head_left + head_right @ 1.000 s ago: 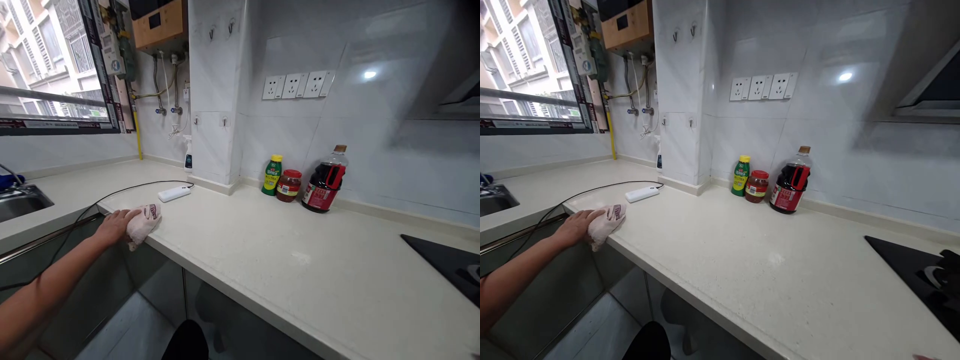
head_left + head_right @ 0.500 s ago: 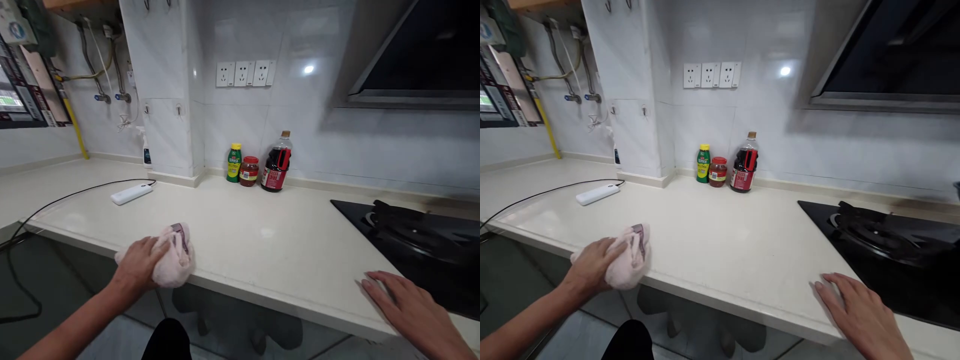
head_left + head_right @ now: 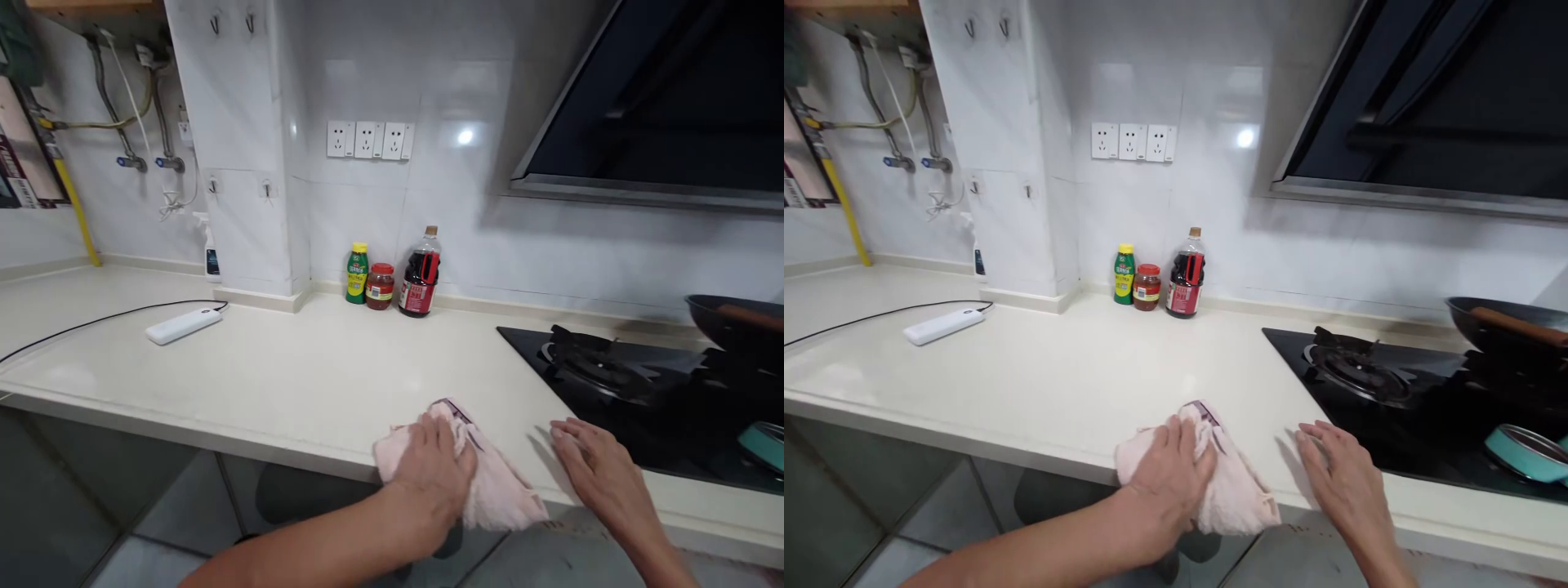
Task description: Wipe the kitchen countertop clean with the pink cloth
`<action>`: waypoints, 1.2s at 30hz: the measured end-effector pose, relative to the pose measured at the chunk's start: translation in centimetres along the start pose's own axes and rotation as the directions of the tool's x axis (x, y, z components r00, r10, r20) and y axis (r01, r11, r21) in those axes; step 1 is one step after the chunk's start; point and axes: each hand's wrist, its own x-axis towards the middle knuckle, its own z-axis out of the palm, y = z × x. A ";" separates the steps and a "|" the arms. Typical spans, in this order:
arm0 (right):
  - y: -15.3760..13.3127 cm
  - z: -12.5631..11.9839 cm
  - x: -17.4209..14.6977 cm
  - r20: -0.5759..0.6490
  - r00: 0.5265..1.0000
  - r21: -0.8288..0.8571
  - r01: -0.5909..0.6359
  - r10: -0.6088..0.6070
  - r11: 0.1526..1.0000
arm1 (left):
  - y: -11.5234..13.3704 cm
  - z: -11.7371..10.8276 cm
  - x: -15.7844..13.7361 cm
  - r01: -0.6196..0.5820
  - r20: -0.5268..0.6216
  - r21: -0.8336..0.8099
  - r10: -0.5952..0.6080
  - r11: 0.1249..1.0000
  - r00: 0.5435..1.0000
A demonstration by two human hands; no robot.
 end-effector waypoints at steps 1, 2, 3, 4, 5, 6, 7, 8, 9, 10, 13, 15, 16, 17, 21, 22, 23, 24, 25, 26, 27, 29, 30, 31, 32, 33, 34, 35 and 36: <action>-0.9 -0.3 -0.7 -0.020 1.000 0.050 -0.014 0.015 0.999 | 1.0 0.1 0.9 -0.009 -0.011 -0.008 0.009 1.000 1.000; -2.0 -0.5 -1.7 -0.047 0.999 0.107 -0.013 0.018 0.994 | 1.8 0.2 1.6 -0.008 -0.023 -0.022 0.007 1.000 1.000; -3.2 -0.7 -3.0 -0.077 0.997 0.160 0.011 0.002 0.987 | 2.3 0.0 1.9 -0.004 -0.038 -0.046 0.003 0.999 0.999; -4.5 -0.6 -4.5 -0.101 0.994 0.197 0.057 -0.038 0.979 | 2.4 -0.3 1.8 -0.008 -0.048 -0.085 0.004 0.996 0.999; -5.8 -0.3 -6.2 -0.109 0.988 0.209 0.130 -0.108 0.969 | 2.1 -0.8 1.4 -0.023 -0.050 -0.143 0.016 0.989 0.999; -6.9 0.3 -7.9 -0.095 0.977 0.189 0.206 -0.191 0.960 | 1.4 -1.5 0.7 -0.050 -0.041 -0.220 0.041 0.974 0.998; -7.9 1.0 -9.4 -0.071 0.961 0.135 0.276 -0.269 0.952 | 0.3 -2.4 -0.2 -0.087 -0.031 -0.315 0.082 0.945 0.996; -8.6 1.9 -10.8 -0.039 0.942 0.056 0.335 -0.333 0.941 | -1.1 -3.2 -1.3 -0.125 -0.020 -0.418 0.129 0.900 0.991; -9.3 2.9 -11.8 -0.004 0.925 -0.035 0.379 -0.379 0.925 | -2.9 -4.1 -2.5 -0.155 -0.016 -0.518 0.172 0.841 0.985; -9.8 3.9 -12.5 0.019 0.910 -0.122 0.413 -0.414 0.902 | -4.8 -4.8 -3.7 -0.184 -0.040 -0.604 0.201 0.775 0.979; -11.6 6.6 -12.9 0.045 0.878 -0.244 0.473 -0.477 0.847 | -10.8 -5.9 -6.5 -0.107 -0.086 -0.730 0.066 0.675 0.994; -13.5 8.0 -12.2 0.064 0.870 -0.225 0.491 -0.490 0.842 | -14.2 -5.5 -7.1 -0.014 -0.118 -0.723 -0.103 0.690 0.988; -14.6 8.5 -11.8 0.086 0.867 -0.201 0.498 -0.491 0.844 | -15.6 -5.2 -6.9 0.022 -0.150 -0.710 -0.181 0.704 0.972; -15.7 9.0 -11.4 0.109 0.863 -0.171 0.506 -0.494 0.845 | -16.8 -4.7 -6.5 0.046 -0.186 -0.695 -0.242 0.717 0.952; -18.5 9.9 -10.5 0.197 0.783 -0.079 0.612 -0.589 0.787 | -19.1 -3.3 -3.0 0.049 -0.290 -0.631 -0.294 0.774 0.911; -18.3 9.7 -10.3 0.189 0.751 -0.071 0.653 -0.632 0.754 | -19.3 -3.1 -2.1 0.032 -0.306 -0.604 -0.268 0.797 0.914; -17.7 9.4 -10.2 0.164 0.718 -0.064 0.692 -0.677 0.719 | -19.5 -2.9 -1.2 0.013 -0.318 -0.571 -0.235 0.821 0.919; -16.8 9.0 -10.1 0.125 0.686 -0.055 0.726 -0.716 0.686 | -19.5 -2.7 -0.6 -0.005 -0.326 -0.536 -0.201 0.844 0.924; -15.5 8.4 -9.9 0.075 0.660 -0.042 0.751 -0.747 0.659 | -19.6 -2.5 0.0 -0.020 -0.328 -0.503 -0.169 0.864 0.929; -13.9 7.7 -9.6 0.027 0.645 -0.030 0.764 -0.763 0.645 | -19.7 -2.3 0.3 -0.034 -0.330 -0.477 -0.143 0.878 0.933; -12.1 7.0 -9.3 -0.012 0.644 -0.029 0.764 -0.765 0.644 | -19.8 -2.0 0.5 -0.045 -0.334 -0.460 -0.126 0.887 0.934; -8.2 5.4 -8.6 -0.061 0.661 -0.074 0.745 -0.748 0.663 | -19.9 -1.3 0.6 -0.061 -0.337 -0.447 -0.105 0.892 0.936; -6.2 4.5 -8.2 -0.075 0.673 -0.113 0.727 -0.736 0.677 | -19.9 -1.0 0.6 -0.070 -0.332 -0.445 -0.092 0.893 0.939; -4.1 3.7 -7.7 -0.082 0.686 -0.155 0.708 -0.723 0.689 | -19.9 -0.8 0.5 -0.079 -0.326 -0.441 -0.077 0.894 0.942; -2.1 2.8 -7.3 -0.084 0.700 -0.191 0.687 -0.709 0.701 | -19.8 -0.6 0.4 -0.088 -0.317 -0.434 -0.060 0.897 0.947; -0.1 2.0 -6.9 -0.083 0.718 -0.219 0.663 -0.691 0.715 | -19.7 -0.6 0.3 -0.098 -0.311 -0.424 -0.043 0.900 0.949; 1.8 1.1 -6.4 -0.085 0.741 -0.241 0.634 -0.667 0.735 | -19.5 -0.6 0.2 -0.108 -0.311 -0.415 -0.029 0.903 0.950; 3.6 0.2 -5.9 -0.087 0.769 -0.260 0.596 -0.633 0.760 | -19.4 -0.7 0.2 -0.118 -0.313 -0.409 -0.017 0.905 0.950; 5.2 -0.7 -5.4 -0.087 0.805 -0.275 0.546 -0.586 0.791 | -19.2 -0.9 0.1 -0.127 -0.315 -0.408 -0.009 0.904 0.949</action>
